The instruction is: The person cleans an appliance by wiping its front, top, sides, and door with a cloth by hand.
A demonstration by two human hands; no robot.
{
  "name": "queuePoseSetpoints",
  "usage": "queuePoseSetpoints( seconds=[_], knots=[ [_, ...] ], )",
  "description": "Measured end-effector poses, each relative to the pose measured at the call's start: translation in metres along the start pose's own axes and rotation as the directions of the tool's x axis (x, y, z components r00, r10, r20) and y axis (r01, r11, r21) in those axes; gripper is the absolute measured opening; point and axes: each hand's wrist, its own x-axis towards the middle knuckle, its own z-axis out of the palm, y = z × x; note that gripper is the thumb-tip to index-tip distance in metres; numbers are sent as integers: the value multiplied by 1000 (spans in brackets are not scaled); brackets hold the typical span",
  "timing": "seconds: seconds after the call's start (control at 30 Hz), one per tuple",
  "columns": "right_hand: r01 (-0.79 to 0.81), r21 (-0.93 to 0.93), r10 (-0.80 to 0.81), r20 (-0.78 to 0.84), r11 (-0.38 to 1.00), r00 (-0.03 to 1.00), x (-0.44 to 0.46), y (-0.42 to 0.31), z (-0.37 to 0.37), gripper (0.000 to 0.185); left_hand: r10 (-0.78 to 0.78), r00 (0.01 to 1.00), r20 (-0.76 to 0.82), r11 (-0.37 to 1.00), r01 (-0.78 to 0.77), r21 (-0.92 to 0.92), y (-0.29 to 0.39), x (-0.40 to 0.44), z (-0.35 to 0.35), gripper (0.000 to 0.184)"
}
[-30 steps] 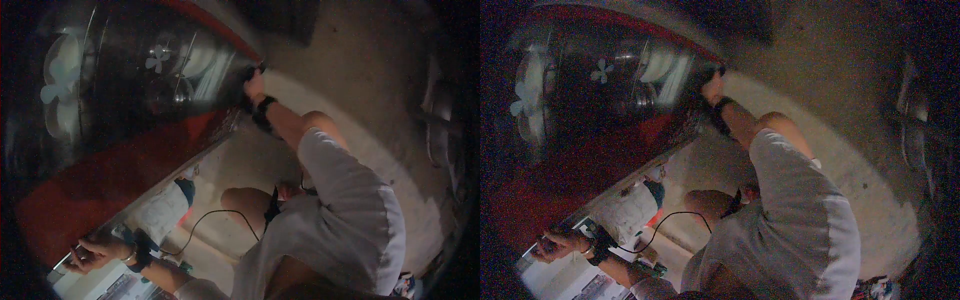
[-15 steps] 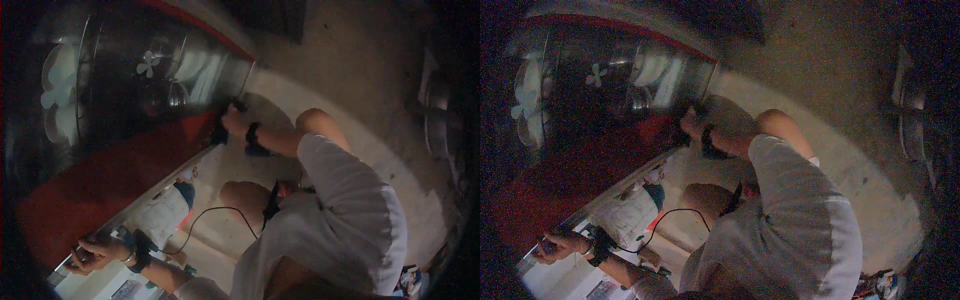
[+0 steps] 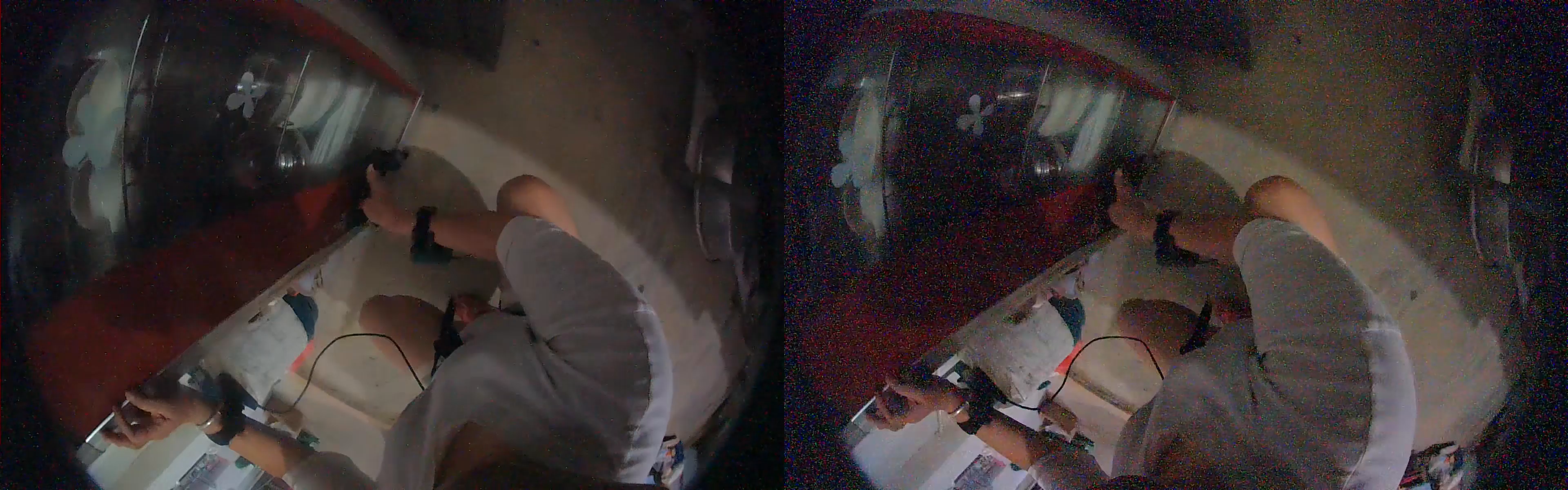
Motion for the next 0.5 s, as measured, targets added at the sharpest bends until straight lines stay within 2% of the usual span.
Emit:
queuePoseSetpoints(
  seconds=[0.03, 0.07, 0.1, 0.13, 0.2, 0.27, 0.33, 0.4, 0.43, 0.47, 0.5],
  knots=[
    [-31, 19, 32, -57, 999, 998, 12, 9, -5, 21, -1, 1000, 3, 1000, 1, 6, -2, 0, -3, 26],
    [-68, 70, 76, -122, 995, 990, 32, 19, -12, 21, 46, 999, 30, 995, -48, 90, -6, 0, -6, 26],
    [-127, 188, 154, -133, 974, 979, 60, 33, -26, 23, 90, 994, 56, 981, -99, 170, -10, 2, -9, 26],
    [-389, 379, 376, 111, 840, 920, 96, 18, -57, 28, 93, 995, 47, 980, -100, 174, -14, 0, -10, 26],
    [-475, 626, 393, 277, 618, 877, 118, -24, -78, 32, 46, 999, 14, 997, -47, 53, -21, -5, -9, 27],
    [-291, 748, 287, 139, 597, 948, 88, -46, -67, 30, 45, 999, 22, 995, -47, 85, -14, -3, -8, 27],
    [-205, 384, 136, 198, 900, 971, 37, -37, -45, 46, 35, 999, 19, 993, -36, 110, -13, -2, -4, 27],
    [51, 146, -101, 364, 988, 926, -5, -59, -31, 62, 69, 998, -5, 995, -69, 76, -21, -3, -7, 26],
    [213, 147, -258, 477, 966, 840, -18, -82, -31, 69, 65, 998, -4, 995, -64, 81, -21, -5, -9, 26],
    [212, 147, -257, 483, 966, 837, -17, -98, -35, 69, 57, 998, 17, 992, -59, 111, -22, -6, -11, 26],
    [109, 77, -132, 454, 991, 881, -17, -111, -38, 69, 52, 998, 39, 988, -57, 141, -22, -6, -14, 26]
  ],
)
